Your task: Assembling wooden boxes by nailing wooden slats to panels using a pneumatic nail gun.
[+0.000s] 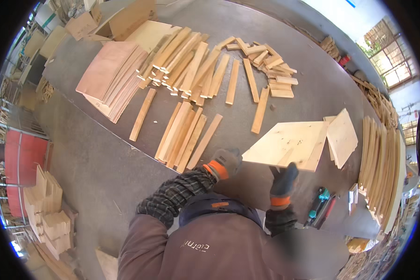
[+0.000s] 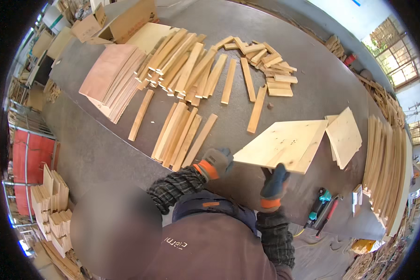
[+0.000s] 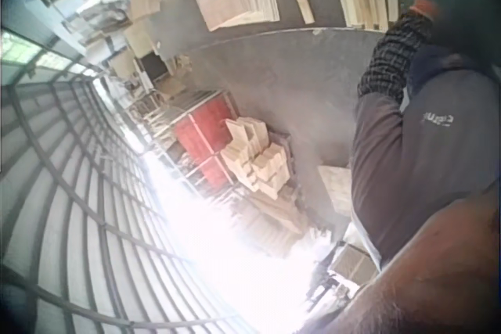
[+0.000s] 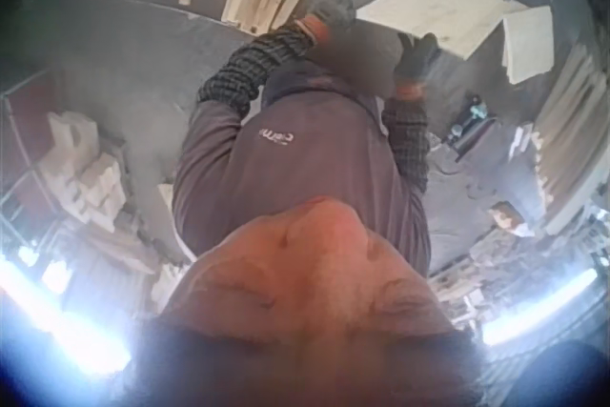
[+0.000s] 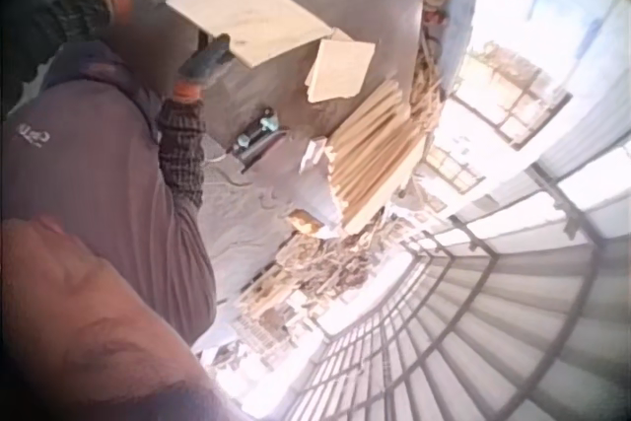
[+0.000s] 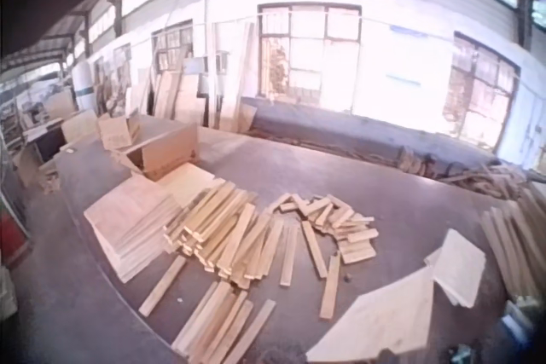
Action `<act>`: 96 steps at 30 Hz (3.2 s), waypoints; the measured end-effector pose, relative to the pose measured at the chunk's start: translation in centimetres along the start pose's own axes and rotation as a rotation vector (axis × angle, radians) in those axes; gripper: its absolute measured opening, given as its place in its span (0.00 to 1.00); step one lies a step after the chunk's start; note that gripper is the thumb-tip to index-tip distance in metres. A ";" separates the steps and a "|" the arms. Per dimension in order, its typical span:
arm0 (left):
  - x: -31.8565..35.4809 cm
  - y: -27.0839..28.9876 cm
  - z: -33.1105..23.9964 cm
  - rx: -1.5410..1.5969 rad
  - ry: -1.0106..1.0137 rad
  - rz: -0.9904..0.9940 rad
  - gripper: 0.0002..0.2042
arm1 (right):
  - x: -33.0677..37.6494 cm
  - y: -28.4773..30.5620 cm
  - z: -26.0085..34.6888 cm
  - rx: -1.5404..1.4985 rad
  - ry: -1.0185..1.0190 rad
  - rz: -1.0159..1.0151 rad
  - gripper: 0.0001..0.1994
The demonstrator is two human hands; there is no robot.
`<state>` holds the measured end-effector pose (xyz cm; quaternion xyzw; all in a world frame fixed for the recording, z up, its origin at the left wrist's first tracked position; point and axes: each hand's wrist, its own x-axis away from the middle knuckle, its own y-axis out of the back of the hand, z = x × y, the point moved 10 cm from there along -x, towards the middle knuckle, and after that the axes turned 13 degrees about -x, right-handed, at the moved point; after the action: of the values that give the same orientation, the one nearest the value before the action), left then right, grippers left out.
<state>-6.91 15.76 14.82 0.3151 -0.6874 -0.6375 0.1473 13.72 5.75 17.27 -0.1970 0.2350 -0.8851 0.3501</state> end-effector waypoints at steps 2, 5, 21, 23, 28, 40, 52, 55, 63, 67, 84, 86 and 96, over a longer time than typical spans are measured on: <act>0.5 -3.0 -3.0 0.037 0.017 0.105 0.09 | 2.1 1.2 1.2 -0.088 -0.021 0.013 0.28; 0.8 -6.7 -6.9 0.159 0.116 0.283 0.12 | 2.6 10.3 1.3 -0.112 -0.009 -0.039 0.26; 4.0 -14.6 -1.1 0.276 0.864 0.366 0.18 | 0.6 32.5 -5.5 -0.444 -0.571 -0.183 0.20; 0.4 -10.8 3.6 0.184 0.889 -0.027 0.19 | 0.2 33.6 -5.5 -0.410 -0.574 -0.178 0.22; -8.7 -10.5 15.4 -0.012 0.877 -0.092 0.25 | 0.2 34.1 -6.2 -0.397 -0.558 -0.160 0.25; -15.3 -14.3 28.5 -0.075 1.030 0.169 0.29 | 0.2 29.3 -2.3 -0.286 -0.532 -0.264 0.20; 2.7 -3.9 8.1 0.550 0.437 0.163 0.22 | -3.7 28.4 -3.7 -0.438 -0.522 -0.345 0.19; 8.1 -4.7 4.6 0.425 0.338 0.385 0.21 | -6.4 27.0 -3.7 -0.390 -0.490 -0.262 0.22; 3.2 -12.6 -5.5 0.253 0.156 0.554 0.21 | -6.2 25.8 -4.6 -0.399 -0.589 -0.233 0.17; -1.6 -15.1 -7.2 0.210 0.179 0.412 0.23 | -3.8 26.0 -5.7 -0.365 -0.649 -0.350 0.15; -0.4 -19.0 -1.5 0.380 0.663 0.203 0.24 | -9.3 32.1 -0.7 1.500 -0.148 0.120 0.32; -0.2 -20.0 -1.7 0.475 0.717 0.283 0.23 | -9.4 34.3 -3.0 1.544 -0.422 0.200 0.36; -2.4 -18.4 -2.7 0.245 0.569 0.327 0.21 | -10.0 30.6 0.2 1.216 -0.152 0.116 0.34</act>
<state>1.05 15.35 -2.10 0.3811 -0.7315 -0.4050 0.3945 36.69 -6.90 -1.33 -0.0114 -0.3270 -0.8236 0.4632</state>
